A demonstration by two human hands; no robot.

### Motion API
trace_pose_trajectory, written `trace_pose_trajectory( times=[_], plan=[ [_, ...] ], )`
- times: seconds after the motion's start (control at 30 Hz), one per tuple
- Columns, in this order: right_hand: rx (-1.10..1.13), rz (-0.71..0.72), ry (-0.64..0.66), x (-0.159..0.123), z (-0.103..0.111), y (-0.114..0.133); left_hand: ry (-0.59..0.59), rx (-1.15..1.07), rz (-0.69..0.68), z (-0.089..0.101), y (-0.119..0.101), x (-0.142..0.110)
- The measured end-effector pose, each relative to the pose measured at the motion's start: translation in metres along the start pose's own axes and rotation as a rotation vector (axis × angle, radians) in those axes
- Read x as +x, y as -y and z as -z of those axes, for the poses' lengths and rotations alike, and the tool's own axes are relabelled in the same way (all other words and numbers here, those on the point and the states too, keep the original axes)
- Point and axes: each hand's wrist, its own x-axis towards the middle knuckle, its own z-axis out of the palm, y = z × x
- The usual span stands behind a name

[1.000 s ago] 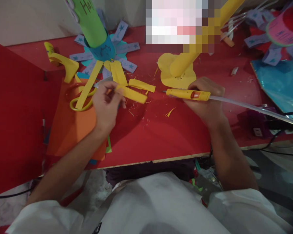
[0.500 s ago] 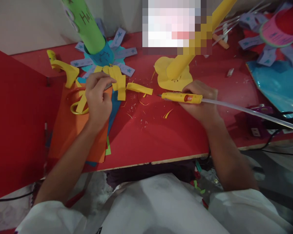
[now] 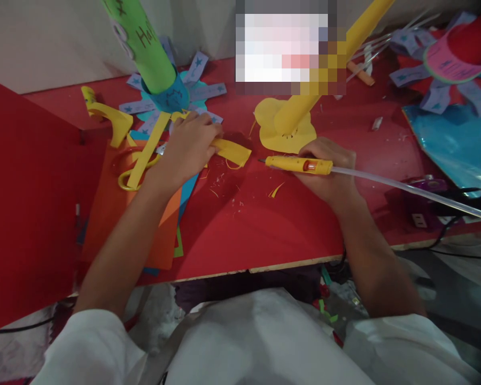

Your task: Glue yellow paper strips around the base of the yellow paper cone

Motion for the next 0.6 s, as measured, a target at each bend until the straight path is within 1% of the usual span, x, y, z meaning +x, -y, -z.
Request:
trace_pose_trajectory(
  times=[0.1,0.17,0.23,0.3,0.47,0.53,0.6],
  plan=[
    [0.015,0.021,-0.035,0.0,-0.001,-0.001,0.013,-0.082,0.024,0.018,-0.01,0.004],
    [0.024,0.018,-0.042,0.0,-0.002,-0.001,-0.019,-0.164,0.05,0.028,-0.018,0.004],
    [0.023,0.002,-0.023,0.001,-0.001,0.0,-0.053,-0.22,0.081,0.034,-0.025,0.003],
    [0.016,-0.013,-0.023,0.001,-0.001,0.001,-0.095,-0.276,0.119,0.038,-0.032,0.001],
    [0.024,-0.042,-0.044,0.002,0.0,0.002,-0.262,-0.411,0.219,0.041,-0.042,-0.002],
    [0.029,-0.034,-0.034,0.001,0.001,0.001,-0.294,-0.46,0.217,0.043,-0.042,-0.002],
    [0.032,-0.013,-0.04,0.001,0.001,0.0,-0.295,-0.497,0.205,0.044,-0.042,-0.002]
  ],
)
